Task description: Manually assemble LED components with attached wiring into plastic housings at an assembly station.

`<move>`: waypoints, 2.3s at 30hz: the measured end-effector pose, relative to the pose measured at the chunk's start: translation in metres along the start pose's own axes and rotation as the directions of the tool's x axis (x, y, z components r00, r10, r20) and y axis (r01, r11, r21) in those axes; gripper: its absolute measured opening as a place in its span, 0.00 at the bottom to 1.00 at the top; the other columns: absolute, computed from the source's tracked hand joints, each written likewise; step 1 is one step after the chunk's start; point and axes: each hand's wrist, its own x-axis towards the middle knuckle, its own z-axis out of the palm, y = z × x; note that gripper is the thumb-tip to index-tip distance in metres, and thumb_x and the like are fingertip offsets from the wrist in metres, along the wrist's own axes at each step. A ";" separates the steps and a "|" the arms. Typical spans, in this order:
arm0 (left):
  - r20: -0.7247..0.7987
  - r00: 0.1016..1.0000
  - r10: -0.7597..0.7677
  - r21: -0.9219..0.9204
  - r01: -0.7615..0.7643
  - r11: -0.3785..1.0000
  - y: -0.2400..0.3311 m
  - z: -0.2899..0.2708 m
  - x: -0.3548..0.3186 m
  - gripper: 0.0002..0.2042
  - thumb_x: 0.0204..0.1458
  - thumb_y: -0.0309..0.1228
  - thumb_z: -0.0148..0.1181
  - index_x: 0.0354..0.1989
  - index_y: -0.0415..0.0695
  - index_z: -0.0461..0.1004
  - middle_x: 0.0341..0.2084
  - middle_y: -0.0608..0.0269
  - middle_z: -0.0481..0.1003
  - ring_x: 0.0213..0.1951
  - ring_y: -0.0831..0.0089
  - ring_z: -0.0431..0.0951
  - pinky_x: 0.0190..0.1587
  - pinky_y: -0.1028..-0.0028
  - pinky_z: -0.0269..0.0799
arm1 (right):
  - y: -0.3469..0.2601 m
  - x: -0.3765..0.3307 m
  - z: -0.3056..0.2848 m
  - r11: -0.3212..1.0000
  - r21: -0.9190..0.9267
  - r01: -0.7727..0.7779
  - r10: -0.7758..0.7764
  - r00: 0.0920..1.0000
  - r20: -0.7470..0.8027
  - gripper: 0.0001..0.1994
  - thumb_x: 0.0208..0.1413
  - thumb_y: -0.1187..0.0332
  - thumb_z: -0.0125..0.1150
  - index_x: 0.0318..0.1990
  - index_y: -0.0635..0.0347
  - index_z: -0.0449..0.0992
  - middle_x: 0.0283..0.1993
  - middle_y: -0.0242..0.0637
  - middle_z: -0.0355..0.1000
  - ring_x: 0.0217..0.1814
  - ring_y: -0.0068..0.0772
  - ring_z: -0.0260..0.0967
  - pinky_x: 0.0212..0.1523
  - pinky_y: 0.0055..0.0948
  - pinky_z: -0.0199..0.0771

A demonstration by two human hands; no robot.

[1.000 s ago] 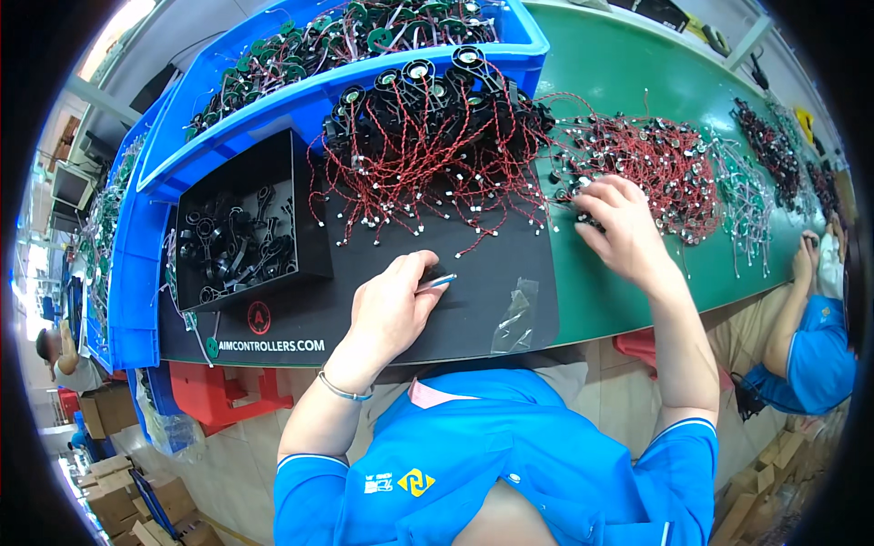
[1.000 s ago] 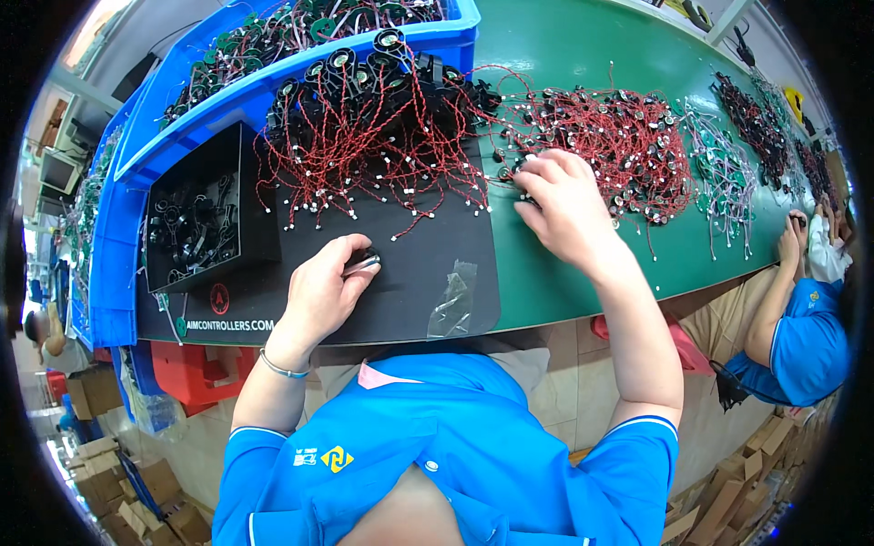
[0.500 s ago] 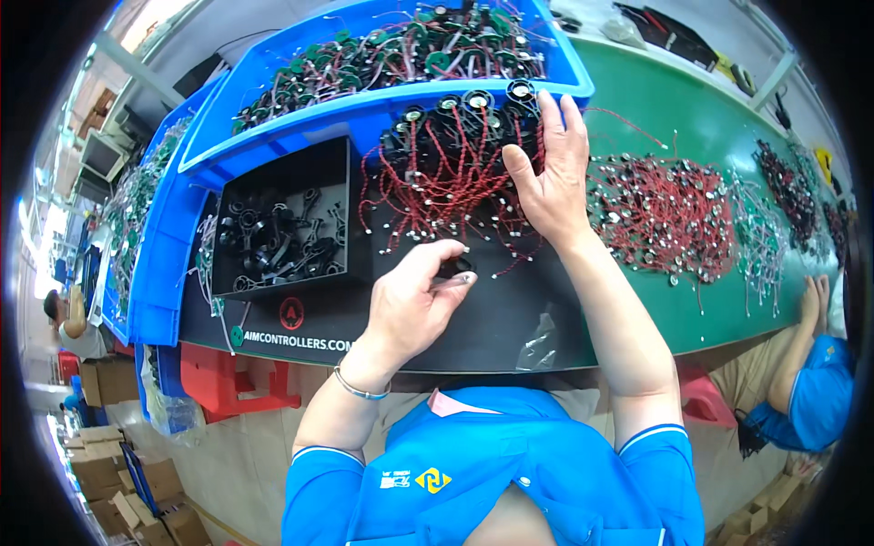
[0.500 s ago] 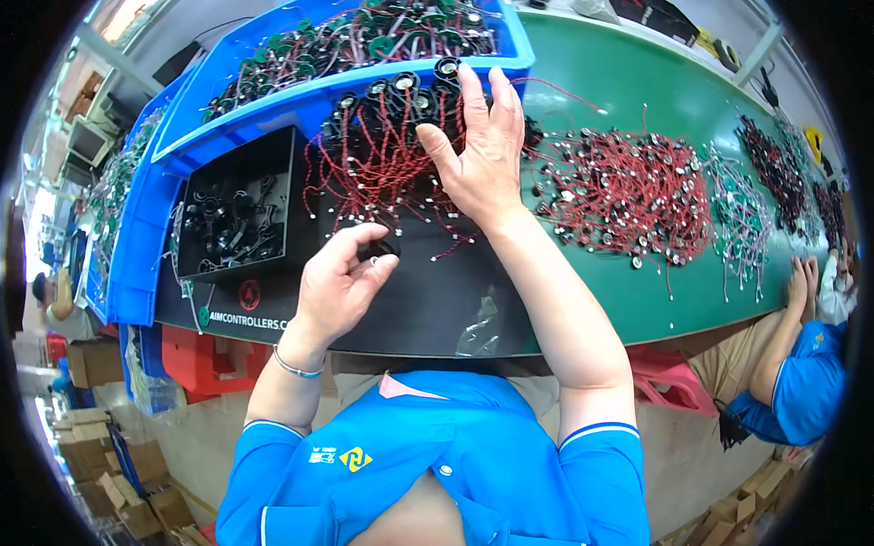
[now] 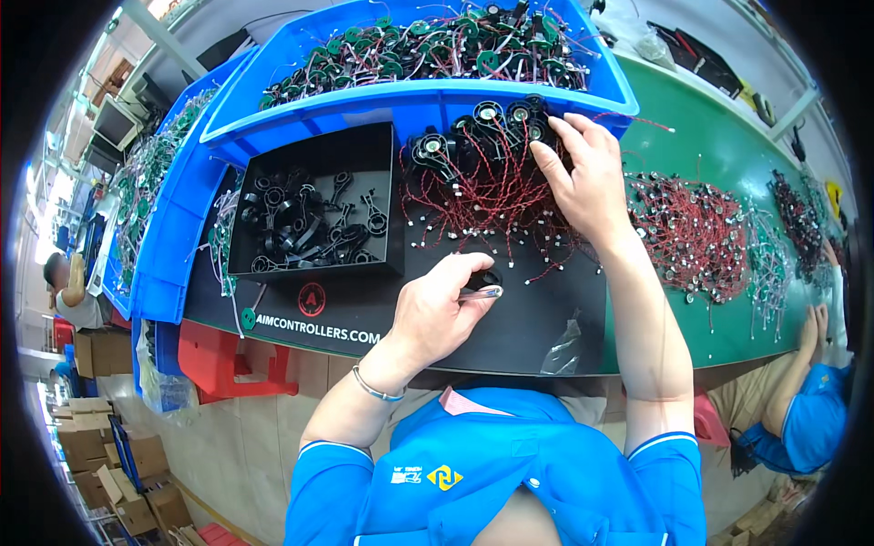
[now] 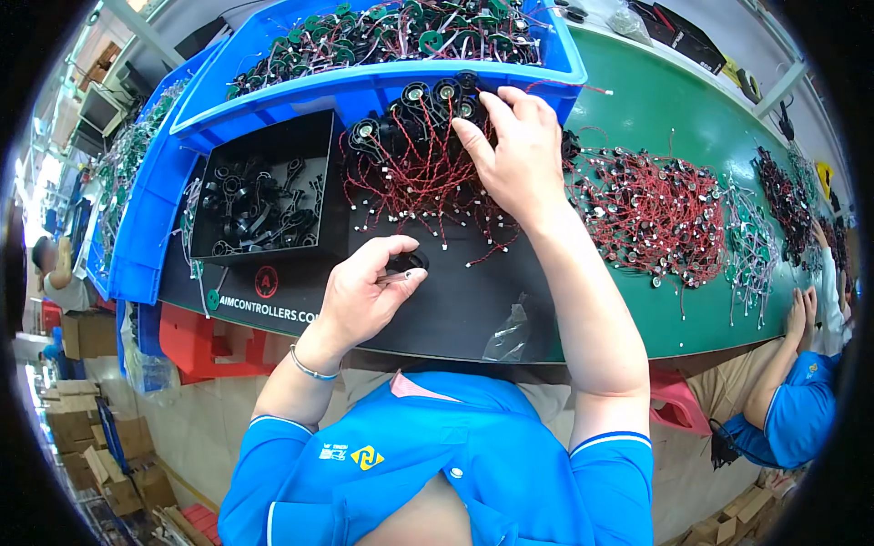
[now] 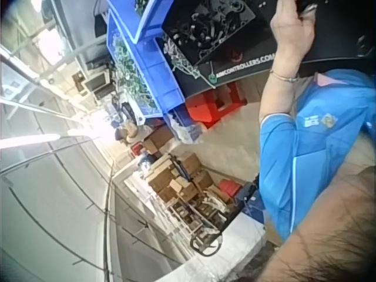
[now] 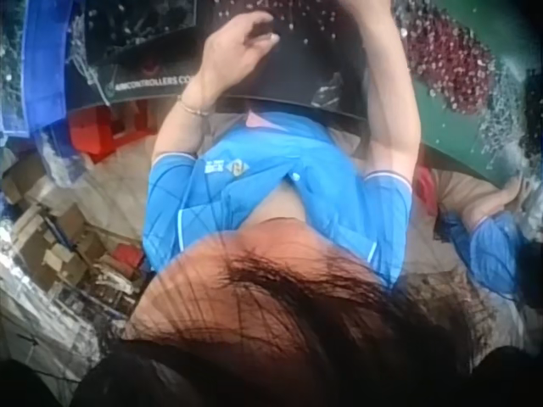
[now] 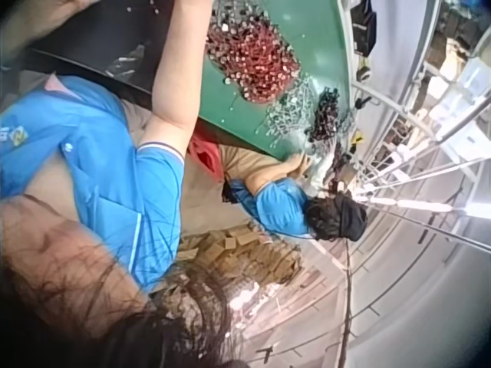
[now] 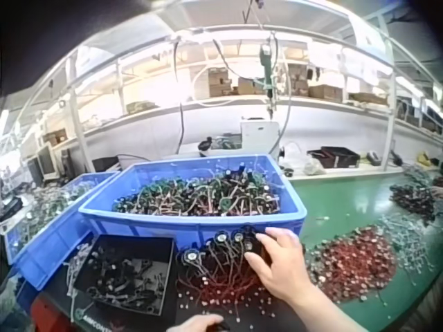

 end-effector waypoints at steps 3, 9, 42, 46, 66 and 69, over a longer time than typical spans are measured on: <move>-0.074 0.991 -0.112 -0.102 0.104 0.989 -0.008 0.000 0.003 0.20 0.46 0.24 0.60 0.50 0.37 0.65 0.34 0.62 0.71 0.36 0.81 0.71 0.39 0.79 0.70 | 0.000 0.000 -0.010 0.995 0.058 0.084 -0.078 0.993 -0.094 0.18 0.46 0.57 0.62 0.42 0.58 0.75 0.47 0.41 0.68 0.55 0.47 0.57 0.56 0.41 0.55; -0.099 0.955 -0.278 -0.347 0.229 0.910 -0.023 0.003 0.037 0.38 0.49 0.29 0.56 0.61 0.28 0.38 0.24 0.66 0.68 0.28 0.83 0.66 0.34 0.81 0.64 | 0.008 -0.013 -0.010 0.990 0.099 0.097 -0.077 0.979 -0.190 0.18 0.46 0.59 0.63 0.44 0.56 0.74 0.53 0.43 0.64 0.58 0.45 0.55 0.58 0.39 0.52; 0.283 0.904 -0.319 -0.882 0.376 0.284 -0.005 -0.006 -0.011 0.12 0.57 0.32 0.49 0.44 0.37 0.65 0.34 0.49 0.74 0.10 0.91 0.52 0.11 0.89 0.47 | 0.066 -0.104 -0.145 0.569 0.465 -0.678 0.542 0.735 0.408 0.08 0.53 0.72 0.56 0.39 0.63 0.75 0.31 0.28 0.73 0.30 0.17 0.68 0.30 0.15 0.66; 0.370 0.863 -0.343 -0.846 0.466 0.260 -0.008 0.012 -0.014 0.10 0.58 0.32 0.47 0.42 0.37 0.66 0.32 0.49 0.74 0.10 0.91 0.52 0.12 0.88 0.49 | 0.080 -0.157 -0.102 0.812 -0.090 -0.577 0.575 0.763 0.295 0.12 0.44 0.62 0.64 0.36 0.55 0.75 0.28 0.30 0.70 0.28 0.27 0.69 0.30 0.26 0.69; 0.270 0.871 -0.411 -0.517 0.491 0.701 -0.011 0.039 -0.005 0.12 0.54 0.31 0.53 0.43 0.37 0.68 0.23 0.68 0.73 0.18 0.91 0.61 0.18 0.89 0.52 | 0.062 -0.124 -0.192 0.479 0.369 -0.796 0.570 0.602 0.559 0.08 0.55 0.70 0.53 0.38 0.63 0.74 0.25 0.22 0.65 0.22 0.10 0.58 0.21 0.13 0.57; 0.273 0.886 -0.376 -0.174 0.429 0.886 -0.014 0.037 0.003 0.12 0.52 0.32 0.56 0.40 0.37 0.70 0.19 0.70 0.71 0.20 0.87 0.64 0.22 0.85 0.58 | 0.064 -0.112 -0.207 0.496 0.455 -0.740 0.577 0.672 0.464 0.09 0.56 0.70 0.50 0.39 0.63 0.74 0.25 0.24 0.66 0.23 0.10 0.60 0.23 0.11 0.58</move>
